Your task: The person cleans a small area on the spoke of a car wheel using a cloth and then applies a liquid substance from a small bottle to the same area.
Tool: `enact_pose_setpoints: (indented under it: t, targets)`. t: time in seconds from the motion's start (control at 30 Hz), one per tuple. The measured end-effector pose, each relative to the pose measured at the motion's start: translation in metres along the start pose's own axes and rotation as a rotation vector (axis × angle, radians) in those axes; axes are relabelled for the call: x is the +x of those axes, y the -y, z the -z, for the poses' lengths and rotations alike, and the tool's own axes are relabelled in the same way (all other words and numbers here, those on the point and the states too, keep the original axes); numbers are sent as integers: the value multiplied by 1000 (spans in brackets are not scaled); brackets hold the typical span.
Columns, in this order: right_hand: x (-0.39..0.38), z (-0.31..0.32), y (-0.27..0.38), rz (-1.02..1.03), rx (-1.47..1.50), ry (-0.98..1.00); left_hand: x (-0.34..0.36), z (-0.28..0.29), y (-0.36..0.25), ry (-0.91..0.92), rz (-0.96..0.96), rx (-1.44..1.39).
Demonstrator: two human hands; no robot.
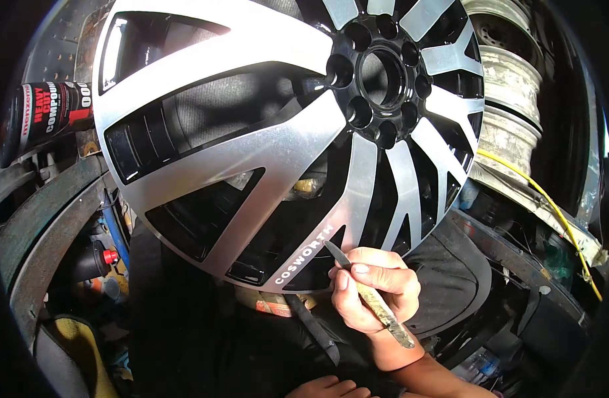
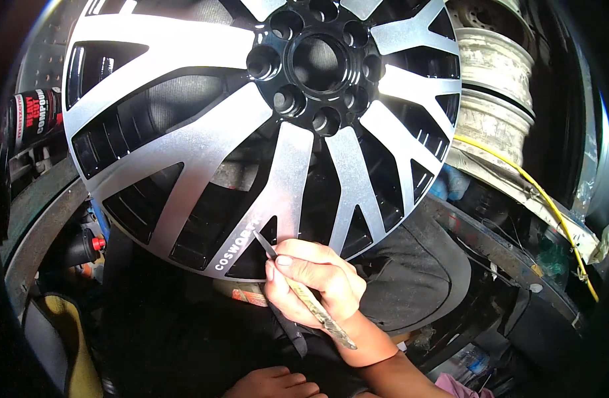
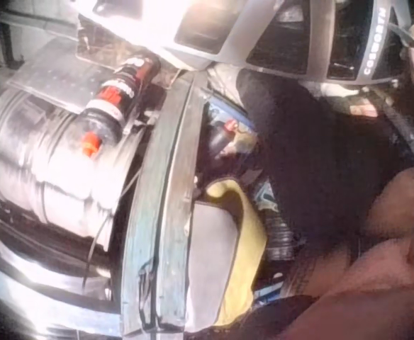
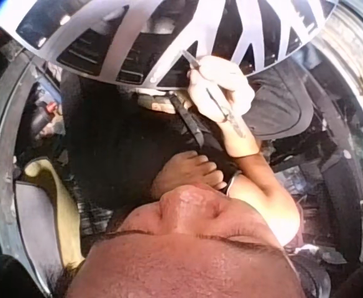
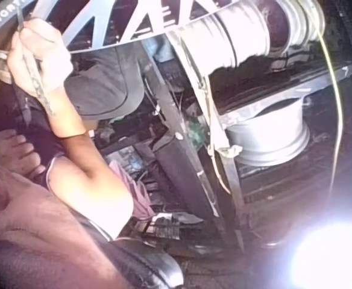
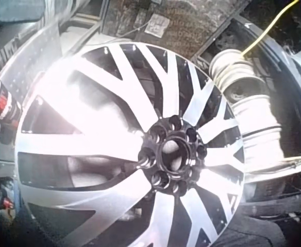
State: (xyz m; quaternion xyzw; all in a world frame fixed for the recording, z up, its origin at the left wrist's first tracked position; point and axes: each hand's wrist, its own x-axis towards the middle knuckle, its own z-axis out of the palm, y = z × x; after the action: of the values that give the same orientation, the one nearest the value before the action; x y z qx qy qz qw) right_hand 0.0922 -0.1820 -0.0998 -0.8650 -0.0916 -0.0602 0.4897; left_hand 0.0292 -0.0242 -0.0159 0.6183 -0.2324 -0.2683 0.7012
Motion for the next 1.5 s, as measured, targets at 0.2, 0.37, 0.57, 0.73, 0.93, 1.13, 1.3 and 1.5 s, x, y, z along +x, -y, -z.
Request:
enact_pose_setpoints:
  t: [0.2, 0.37, 0.57, 0.73, 0.93, 1.13, 1.3, 1.5]
  targets:
    - [1, 1, 2, 21, -29, 60, 0, 1, 0, -12, 25, -17]
    - [3, 2, 1, 49, -65, 119, 1, 3, -2, -16, 52, -60]
    - [2, 1, 1, 45, -67, 111, 1, 6, -1, 5, 55, -92]
    - [1, 1, -2, 66, -45, 97, 2, 6, -2, 26, 73, -118]
    - [1, 3, -4, 65, -13, 112, 3, 3, -3, -11, 60, -112]
    - [1, 1, -4, 81, -37, 97, 2, 4, -2, 2, 70, -112]
    - [1, 1, -2, 72, -46, 99, 1, 5, -2, -31, 66, -137]
    - [0, 1, -3, 47, -73, 126, -1, 4, 2, -31, 79, -149]
